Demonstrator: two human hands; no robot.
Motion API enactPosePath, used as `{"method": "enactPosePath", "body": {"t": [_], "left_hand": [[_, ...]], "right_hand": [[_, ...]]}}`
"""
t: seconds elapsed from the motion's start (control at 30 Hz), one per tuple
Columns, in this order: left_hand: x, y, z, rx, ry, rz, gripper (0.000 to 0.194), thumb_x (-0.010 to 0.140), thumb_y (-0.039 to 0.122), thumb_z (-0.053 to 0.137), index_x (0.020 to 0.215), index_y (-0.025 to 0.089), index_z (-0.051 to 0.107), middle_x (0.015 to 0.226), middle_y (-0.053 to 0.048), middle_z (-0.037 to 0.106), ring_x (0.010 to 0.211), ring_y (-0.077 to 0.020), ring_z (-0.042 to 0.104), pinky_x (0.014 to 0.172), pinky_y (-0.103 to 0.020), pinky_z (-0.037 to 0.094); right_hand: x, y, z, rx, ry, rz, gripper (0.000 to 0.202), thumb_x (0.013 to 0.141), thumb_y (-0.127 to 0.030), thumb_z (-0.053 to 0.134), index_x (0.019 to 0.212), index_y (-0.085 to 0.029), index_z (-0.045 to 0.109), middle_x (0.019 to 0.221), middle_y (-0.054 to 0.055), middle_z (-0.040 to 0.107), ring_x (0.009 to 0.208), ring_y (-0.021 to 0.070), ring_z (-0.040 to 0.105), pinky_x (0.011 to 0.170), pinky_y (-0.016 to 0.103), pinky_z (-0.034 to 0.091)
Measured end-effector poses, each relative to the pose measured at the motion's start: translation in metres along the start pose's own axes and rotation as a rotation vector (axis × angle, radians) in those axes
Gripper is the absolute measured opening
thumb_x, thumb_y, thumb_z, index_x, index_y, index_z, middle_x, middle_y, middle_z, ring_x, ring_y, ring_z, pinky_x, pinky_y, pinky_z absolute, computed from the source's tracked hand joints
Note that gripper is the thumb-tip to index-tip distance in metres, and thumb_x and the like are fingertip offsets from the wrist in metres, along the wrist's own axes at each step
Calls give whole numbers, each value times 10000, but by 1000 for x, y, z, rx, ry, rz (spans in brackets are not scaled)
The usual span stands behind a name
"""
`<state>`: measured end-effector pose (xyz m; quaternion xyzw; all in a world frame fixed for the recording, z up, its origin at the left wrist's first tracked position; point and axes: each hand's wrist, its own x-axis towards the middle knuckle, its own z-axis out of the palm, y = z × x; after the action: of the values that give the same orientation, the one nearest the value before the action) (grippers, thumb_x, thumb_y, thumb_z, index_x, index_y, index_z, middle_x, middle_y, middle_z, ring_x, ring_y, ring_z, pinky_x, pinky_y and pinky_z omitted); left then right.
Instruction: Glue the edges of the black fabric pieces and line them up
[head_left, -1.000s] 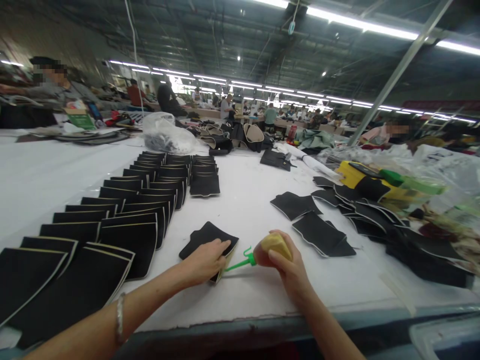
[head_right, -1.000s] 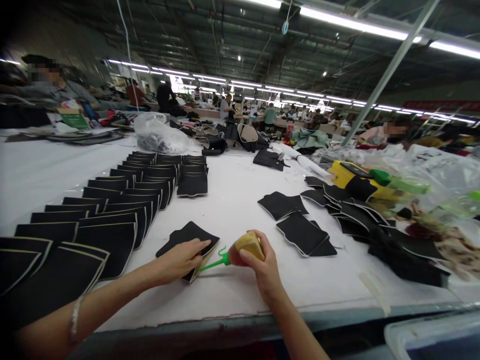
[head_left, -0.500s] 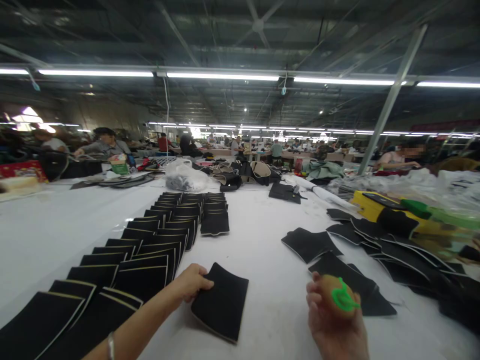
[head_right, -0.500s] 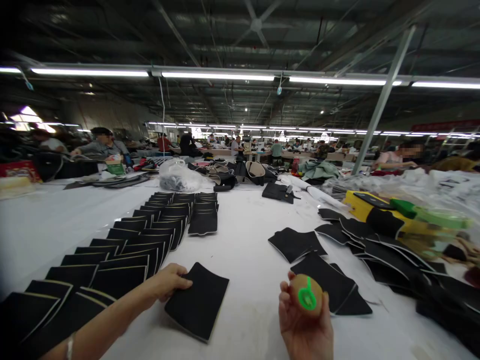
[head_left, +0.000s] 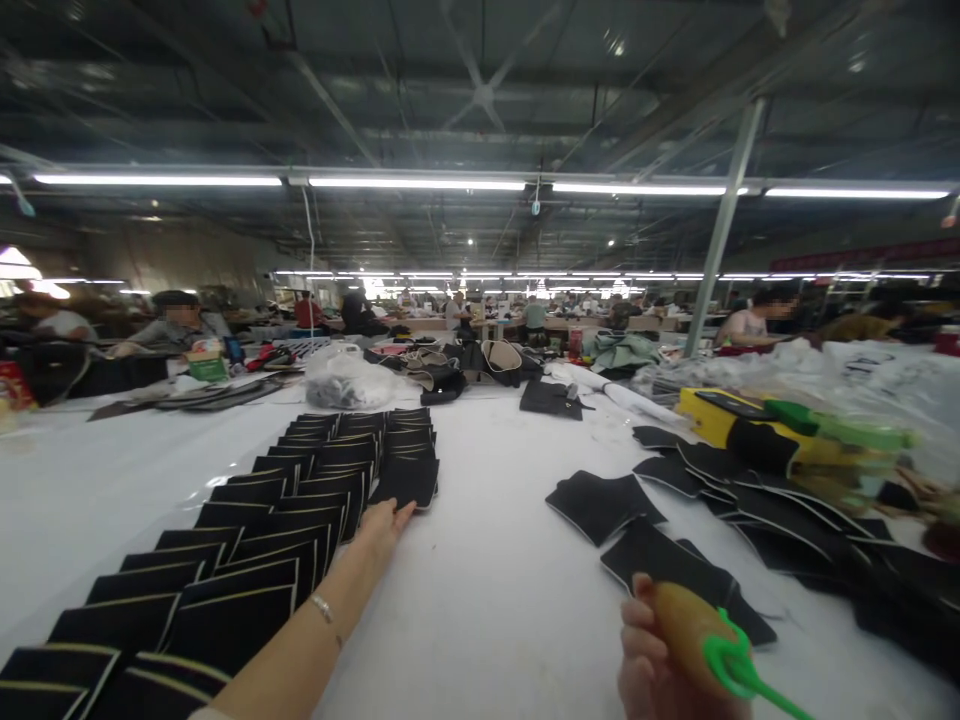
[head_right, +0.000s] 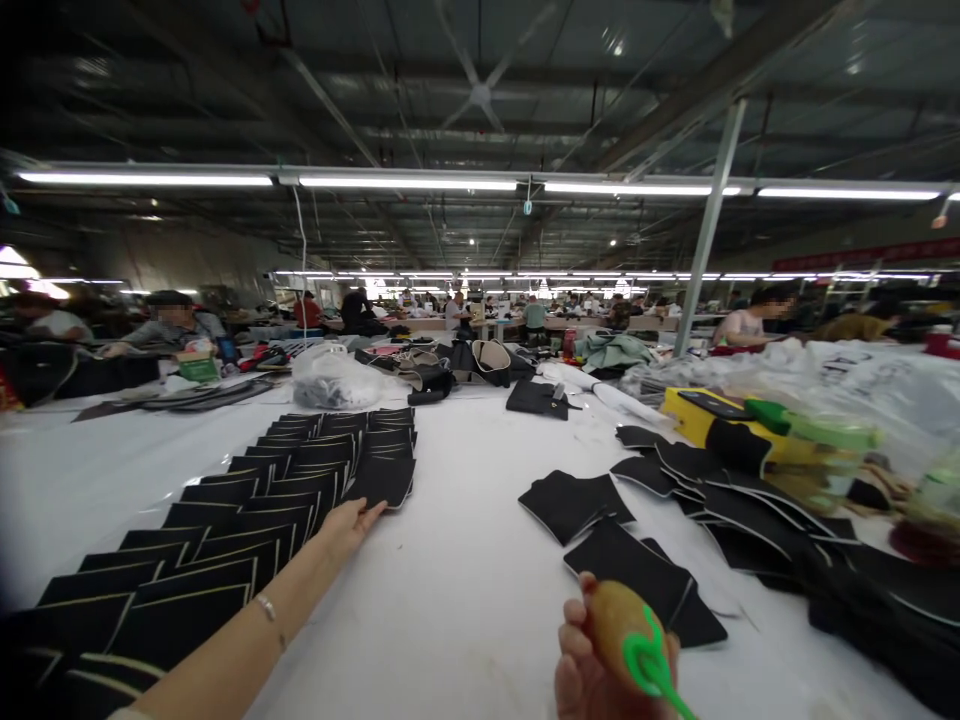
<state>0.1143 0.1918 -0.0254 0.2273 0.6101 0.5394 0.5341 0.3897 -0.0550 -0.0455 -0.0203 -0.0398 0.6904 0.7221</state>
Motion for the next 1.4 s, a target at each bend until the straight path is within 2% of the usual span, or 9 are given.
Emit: {"method": "enactPosePath", "body": {"t": [0.13,0.27,0.37,0.53,0.63,0.73,1.03,1.2,1.4], "left_hand": [[-14,-29,20,228,-43,77,61,895,126,460,893,119,521,695,5,558,580,-90,594,521,-192,496],[-50,-70,60,572,-265,240,111,867,229,466,872,136,525,717,-37,607,603,-142,619,542,-251,500],[-82,-92,100,804,-521,476,281,777,296,598,1012,145,575,986,-113,657,899,-227,640,785,-357,515],[-109,-98,166,1093,-829,861,767,660,248,699,1373,294,419,1509,-67,313,1392,-287,230,1123,-424,228],[-114,-98,191,1276,-843,916,887,638,463,717,1423,271,351,1492,-158,303,1352,-427,236,1040,-622,240],[-121,-100,199,1395,-765,980,840,734,548,592,1429,162,321,1405,-251,353,1279,-454,321,961,-629,313],[-131,-68,147,1581,-870,1174,373,822,155,419,1150,199,592,1036,-115,612,985,-243,588,859,-351,447],[-136,3,74,1527,-823,1167,484,810,56,317,1096,288,630,1061,-48,604,993,-194,573,839,-293,434],[-163,61,-13,1601,-933,832,441,661,34,437,872,288,730,864,-43,636,932,-229,545,885,-335,419]], "right_hand": [[-2,5,3,0,-48,-84,652,662,-235,809,1240,-233,506,955,24,616,728,120,605,688,269,579],[1,9,-2,-52,-84,-164,592,698,-314,779,1233,-259,531,945,5,617,720,125,593,665,258,565],[3,10,-11,-99,-91,-213,544,741,-471,734,1220,-281,558,948,5,629,719,130,595,650,262,561],[2,6,-12,-189,-111,-212,528,739,-466,737,1211,-299,569,947,-17,630,769,119,594,688,248,541],[0,5,-9,-212,-126,-205,503,730,-405,745,1194,-306,580,954,-19,633,783,121,595,701,250,534],[2,5,-12,-189,-124,-216,476,752,-396,716,1198,-308,578,976,-6,639,785,136,604,704,272,538],[1,8,-10,-54,-174,-191,523,750,-350,717,1230,-226,552,968,19,645,781,132,607,694,254,546],[-5,8,0,-80,-159,-175,542,720,-327,736,1219,-230,550,947,7,628,772,126,598,709,252,547],[-5,8,2,-155,-122,-155,585,684,-405,769,1199,-232,553,919,-7,615,746,121,591,697,252,559]]}}
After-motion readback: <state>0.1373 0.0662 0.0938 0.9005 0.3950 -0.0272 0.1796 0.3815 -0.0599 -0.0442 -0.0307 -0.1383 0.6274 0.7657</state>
